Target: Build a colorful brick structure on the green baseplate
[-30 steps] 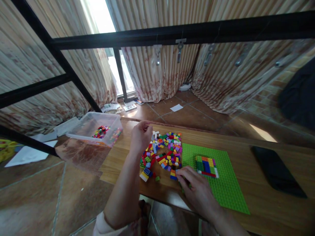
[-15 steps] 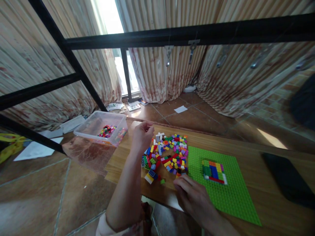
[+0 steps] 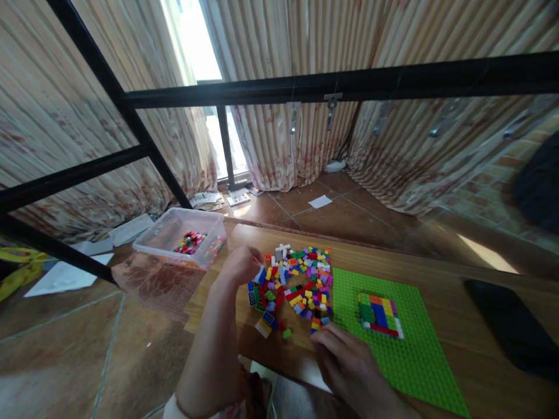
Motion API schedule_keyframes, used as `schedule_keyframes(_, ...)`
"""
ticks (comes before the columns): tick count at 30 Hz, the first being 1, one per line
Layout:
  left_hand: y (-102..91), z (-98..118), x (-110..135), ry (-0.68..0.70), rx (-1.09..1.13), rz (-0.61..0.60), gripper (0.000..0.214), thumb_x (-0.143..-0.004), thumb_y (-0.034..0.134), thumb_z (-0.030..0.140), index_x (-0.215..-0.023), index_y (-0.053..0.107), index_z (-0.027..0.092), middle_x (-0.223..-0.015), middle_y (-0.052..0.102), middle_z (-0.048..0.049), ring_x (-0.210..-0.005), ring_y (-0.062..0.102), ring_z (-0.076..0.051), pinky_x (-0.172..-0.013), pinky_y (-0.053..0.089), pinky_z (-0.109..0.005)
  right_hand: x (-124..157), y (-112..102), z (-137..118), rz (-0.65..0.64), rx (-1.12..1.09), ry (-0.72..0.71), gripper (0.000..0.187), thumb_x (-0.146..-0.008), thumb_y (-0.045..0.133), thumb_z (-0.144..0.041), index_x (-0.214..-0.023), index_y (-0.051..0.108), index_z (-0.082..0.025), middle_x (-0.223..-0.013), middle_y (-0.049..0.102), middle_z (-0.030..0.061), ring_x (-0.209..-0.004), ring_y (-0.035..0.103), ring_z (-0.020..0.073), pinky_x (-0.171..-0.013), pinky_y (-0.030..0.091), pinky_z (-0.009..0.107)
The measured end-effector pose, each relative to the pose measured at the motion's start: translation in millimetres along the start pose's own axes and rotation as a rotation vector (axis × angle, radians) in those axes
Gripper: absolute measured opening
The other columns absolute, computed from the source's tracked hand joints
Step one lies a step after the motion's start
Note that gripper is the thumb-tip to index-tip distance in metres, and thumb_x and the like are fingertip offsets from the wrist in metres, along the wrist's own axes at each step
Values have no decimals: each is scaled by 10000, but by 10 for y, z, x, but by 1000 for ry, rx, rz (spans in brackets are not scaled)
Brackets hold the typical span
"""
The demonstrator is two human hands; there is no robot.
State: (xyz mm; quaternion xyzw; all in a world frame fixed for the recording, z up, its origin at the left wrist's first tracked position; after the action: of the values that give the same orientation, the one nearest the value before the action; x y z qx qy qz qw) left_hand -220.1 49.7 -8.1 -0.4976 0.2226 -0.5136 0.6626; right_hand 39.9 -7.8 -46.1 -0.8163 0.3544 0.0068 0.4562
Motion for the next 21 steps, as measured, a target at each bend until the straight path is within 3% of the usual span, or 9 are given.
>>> schedule_keyframes(11,46,-84,-76,-69,-62,25,261,-690,568,151,-882,735,204,-869,724,-64,-776,636,-174,-628,440,-223,37,-12,48,-9,12,5,172,-945,403,-139,-945,550,-228,-787,564,15,-693,546,136,-629,392,253)
schedule_keyframes(21,46,80,-58,-22,-57,78,252,-757,515,184,-889,730,184,-890,720,-91,-815,634,-185,-670,437,-244,42,-5,55,-21,18,7,171,-940,408,-132,-930,551,-226,-779,565,9,-690,549,131,-628,391,245)
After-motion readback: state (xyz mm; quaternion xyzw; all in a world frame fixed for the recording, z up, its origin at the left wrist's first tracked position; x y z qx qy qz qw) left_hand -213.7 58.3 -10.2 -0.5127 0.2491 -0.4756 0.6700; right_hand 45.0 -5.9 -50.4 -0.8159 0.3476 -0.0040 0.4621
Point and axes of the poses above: each hand's wrist, its own x-axis away from the middle knuckle, its own y-axis out of the palm, z = x × y, the point moved 6 cm from there along -x, towards the middle knuckle
